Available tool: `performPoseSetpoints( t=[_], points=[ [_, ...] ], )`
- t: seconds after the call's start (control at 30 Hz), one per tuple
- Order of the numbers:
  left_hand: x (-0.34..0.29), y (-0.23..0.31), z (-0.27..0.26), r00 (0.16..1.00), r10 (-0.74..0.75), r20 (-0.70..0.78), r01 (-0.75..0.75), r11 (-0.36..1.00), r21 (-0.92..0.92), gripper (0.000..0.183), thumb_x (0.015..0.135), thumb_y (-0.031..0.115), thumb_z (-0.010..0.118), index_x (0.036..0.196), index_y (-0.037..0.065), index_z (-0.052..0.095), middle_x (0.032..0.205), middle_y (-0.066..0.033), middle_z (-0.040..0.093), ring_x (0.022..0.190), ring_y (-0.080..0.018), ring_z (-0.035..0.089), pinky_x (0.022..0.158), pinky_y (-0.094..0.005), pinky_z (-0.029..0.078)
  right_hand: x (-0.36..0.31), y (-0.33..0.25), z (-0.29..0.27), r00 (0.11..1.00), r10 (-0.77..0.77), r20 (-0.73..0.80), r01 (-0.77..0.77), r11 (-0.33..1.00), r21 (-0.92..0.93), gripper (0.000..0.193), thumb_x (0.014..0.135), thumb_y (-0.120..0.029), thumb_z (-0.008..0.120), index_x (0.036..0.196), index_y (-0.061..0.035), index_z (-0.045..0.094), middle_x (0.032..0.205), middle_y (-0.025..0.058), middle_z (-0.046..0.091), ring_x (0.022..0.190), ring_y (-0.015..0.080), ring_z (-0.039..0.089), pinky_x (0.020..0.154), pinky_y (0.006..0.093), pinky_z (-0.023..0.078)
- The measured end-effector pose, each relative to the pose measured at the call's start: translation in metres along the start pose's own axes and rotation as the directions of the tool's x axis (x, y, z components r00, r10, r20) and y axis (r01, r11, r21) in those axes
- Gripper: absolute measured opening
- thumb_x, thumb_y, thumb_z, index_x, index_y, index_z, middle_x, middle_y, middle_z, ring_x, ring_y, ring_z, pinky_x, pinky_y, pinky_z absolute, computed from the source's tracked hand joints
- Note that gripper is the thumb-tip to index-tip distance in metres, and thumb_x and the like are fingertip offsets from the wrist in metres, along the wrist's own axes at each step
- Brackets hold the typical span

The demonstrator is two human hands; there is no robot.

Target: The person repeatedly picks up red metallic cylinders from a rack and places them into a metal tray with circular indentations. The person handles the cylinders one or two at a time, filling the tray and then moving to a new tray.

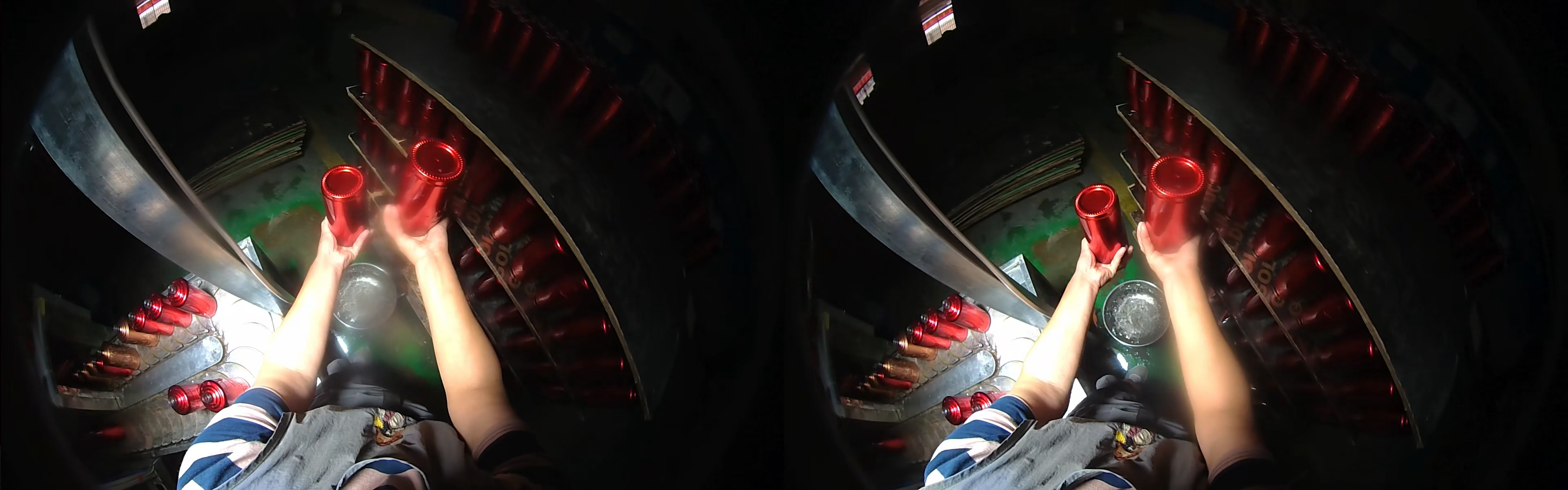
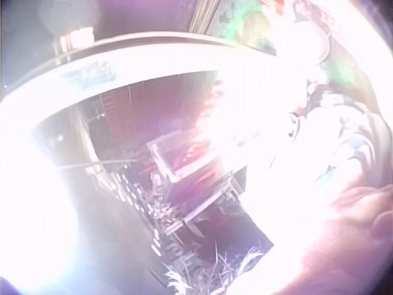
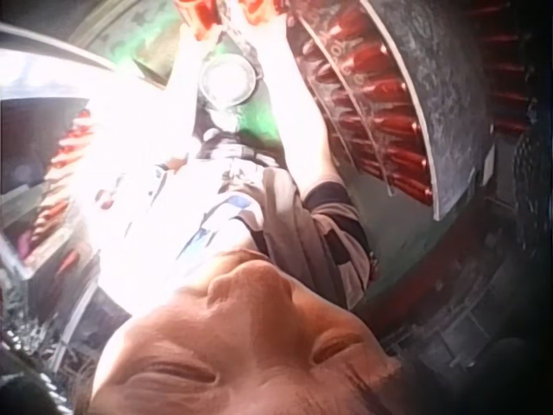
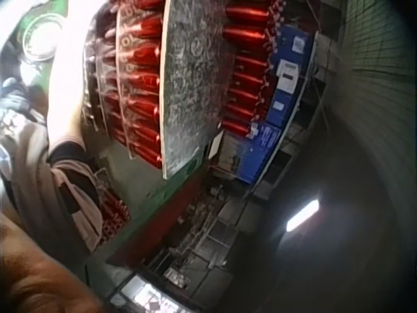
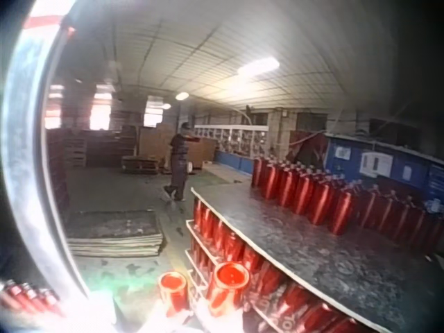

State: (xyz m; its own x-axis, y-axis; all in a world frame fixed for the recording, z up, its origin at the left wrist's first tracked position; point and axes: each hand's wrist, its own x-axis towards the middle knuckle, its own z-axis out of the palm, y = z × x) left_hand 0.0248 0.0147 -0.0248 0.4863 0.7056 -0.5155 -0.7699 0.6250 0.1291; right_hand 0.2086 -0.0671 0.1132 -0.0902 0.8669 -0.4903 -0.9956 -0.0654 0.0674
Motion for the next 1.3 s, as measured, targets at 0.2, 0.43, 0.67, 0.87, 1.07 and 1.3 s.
performPoseSetpoints(
  t=[0.2,0.43,0.67,0.87,1.07,1.3],
  points=[
    [-0.004,0.002,-0.002,0.998,0.055,0.009,-0.055,0.998,-0.013,0.071,0.091,0.068,0.052,0.131,0.01,0.06,0.128,-0.0205,0.057,0.112,-0.0564,0.051,0.076,-0.0504,0.064,0.002,0.0,-0.005,0.996,0.037,0.079,-0.034,0.999,-0.042,0.062,0.088,-0.059,0.059,0.127,-0.0105,0.06,0.12,0.0147,0.062,0.106,0.0399,0.059,0.086,0.0489,0.059],
    [-0.117,-0.049,0.028,0.98,0.168,-0.109,-0.164,0.986,0.045,0.064,0.094,0.056,0.058,0.137,0.01,0.05,0.138,-0.0174,0.056,0.125,-0.04,0.055,0.102,-0.0627,0.047,-0.081,-0.035,-0.061,0.907,0.32,0.275,-0.359,0.927,0.105,0.053,0.09,-0.03,0.057,0.136,-0.005,0.052,0.137,0.0189,0.055,0.124,0.0416,0.048,0.09,0.0547,0.059],
    [-0.299,-0.078,-0.042,0.931,0.364,0.029,-0.356,0.89,0.285,0.054,0.097,0.052,0.056,0.127,0.008,0.055,0.11,-0.0128,0.066,0.094,-0.0259,0.068,0.075,-0.0473,0.06,-0.171,-0.031,-0.125,0.797,0.484,0.362,-0.509,0.86,-0.03,0.056,0.095,-0.029,0.055,0.145,-0.0079,0.045,0.15,0.0167,0.044,0.131,0.0451,0.04,0.095,0.0626,0.05],
    [-0.438,-0.017,-0.1,0.681,0.73,0.062,-0.624,0.534,0.57,0.036,0.102,0.029,0.055,0.126,0.002,0.062,0.113,-0.011,0.067,0.099,-0.0195,0.068,0.082,-0.0347,0.059,-0.197,0.001,-0.163,0.769,0.609,0.193,-0.389,0.685,-0.616,0.058,0.098,-0.027,0.059,0.148,-0.0047,0.039,0.14,0.017,0.047,0.125,0.035,0.049,0.1,0.0502,0.05],
    [-0.526,0.114,-0.07,0.269,0.949,0.163,-0.74,0.095,0.666,0.037,0.093,0.028,0.07,0.124,0.008,0.067,0.114,-0.0064,0.07,0.105,-0.0153,0.065,0.093,-0.0318,0.052,-0.245,0.151,-0.104,0.891,0.407,0.203,-0.11,0.626,-0.772,0.059,0.099,-0.033,0.058,0.148,-0.0064,0.041,0.137,0.0153,0.053,0.12,0.0294,0.055,0.095,0.0461,0.054],
    [-0.469,0.243,-0.118,0.067,0.874,0.481,-0.332,-0.435,0.837,0.05,0.079,0.031,0.079,0.128,0.023,0.068,0.126,-0.0135,0.058,0.117,-0.0336,0.054,0.103,-0.0431,0.045,-0.241,0.305,-0.029,0.782,0.102,0.615,0.555,0.337,-0.761,0.067,0.098,-0.047,0.055,0.148,-0.0053,0.04,0.139,0.0162,0.055,0.123,0.0294,0.058,0.1,0.0456,0.052]
  ],
)
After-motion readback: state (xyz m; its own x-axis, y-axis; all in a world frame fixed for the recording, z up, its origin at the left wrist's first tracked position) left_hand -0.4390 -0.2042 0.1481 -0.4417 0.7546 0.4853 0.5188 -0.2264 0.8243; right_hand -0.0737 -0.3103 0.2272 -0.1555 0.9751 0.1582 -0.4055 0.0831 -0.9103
